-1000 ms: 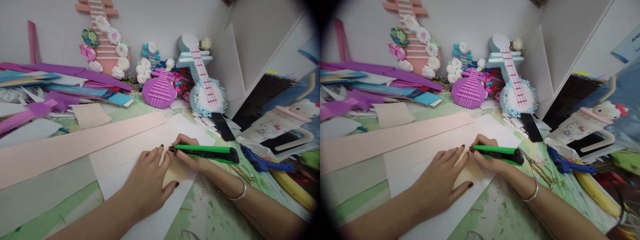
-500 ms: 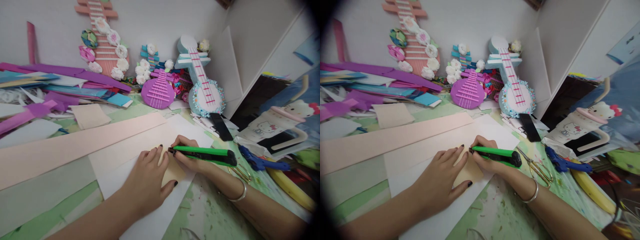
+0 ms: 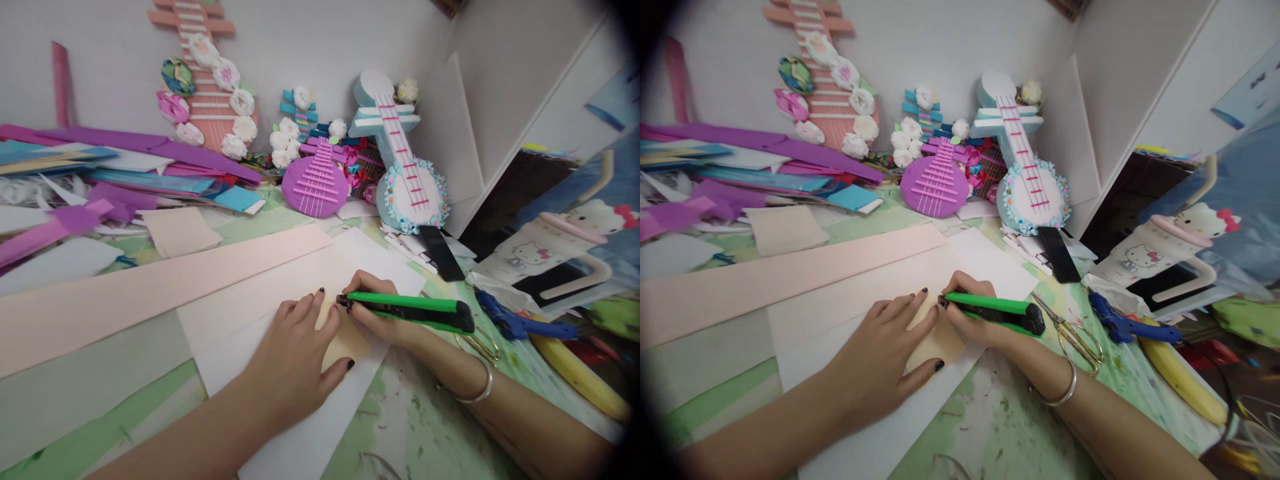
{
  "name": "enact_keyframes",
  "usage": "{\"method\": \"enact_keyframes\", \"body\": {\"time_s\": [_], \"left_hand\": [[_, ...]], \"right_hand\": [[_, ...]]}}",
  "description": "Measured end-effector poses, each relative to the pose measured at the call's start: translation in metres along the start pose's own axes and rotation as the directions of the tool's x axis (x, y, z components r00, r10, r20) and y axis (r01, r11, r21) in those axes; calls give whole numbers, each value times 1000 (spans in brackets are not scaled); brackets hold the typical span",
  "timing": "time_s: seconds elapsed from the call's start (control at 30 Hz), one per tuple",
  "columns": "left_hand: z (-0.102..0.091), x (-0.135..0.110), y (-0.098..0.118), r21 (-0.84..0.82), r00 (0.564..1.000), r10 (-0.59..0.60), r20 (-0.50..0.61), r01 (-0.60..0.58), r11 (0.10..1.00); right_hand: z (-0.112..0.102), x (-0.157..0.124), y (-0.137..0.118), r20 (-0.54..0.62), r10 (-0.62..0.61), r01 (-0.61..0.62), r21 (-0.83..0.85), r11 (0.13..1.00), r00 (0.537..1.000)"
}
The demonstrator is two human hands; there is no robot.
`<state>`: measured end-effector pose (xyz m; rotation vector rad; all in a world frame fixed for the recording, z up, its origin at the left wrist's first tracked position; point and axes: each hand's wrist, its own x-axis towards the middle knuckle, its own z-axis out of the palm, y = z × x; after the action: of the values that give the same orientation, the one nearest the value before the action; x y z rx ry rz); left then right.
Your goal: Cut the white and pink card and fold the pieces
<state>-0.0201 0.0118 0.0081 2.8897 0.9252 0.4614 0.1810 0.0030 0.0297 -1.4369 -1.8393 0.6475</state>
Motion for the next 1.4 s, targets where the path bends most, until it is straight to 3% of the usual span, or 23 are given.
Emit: {"method": "enact_keyframes", "body": {"time_s": [0.57, 0.8, 1.4], "left_hand": [[1, -1, 1, 30, 1000, 6, -23, -6, 1000], [2, -1, 0, 14, 1000, 4, -27, -4, 1000], [2, -1, 0, 15, 999, 11, -38, -10, 1000]], "right_hand": [[1, -5, -4, -31, 15, -12, 71, 997, 999], [0, -5, -4, -26, -18, 18, -2, 1000, 999], [2, -6, -4, -47, 10, -6, 86, 996, 999]]}}
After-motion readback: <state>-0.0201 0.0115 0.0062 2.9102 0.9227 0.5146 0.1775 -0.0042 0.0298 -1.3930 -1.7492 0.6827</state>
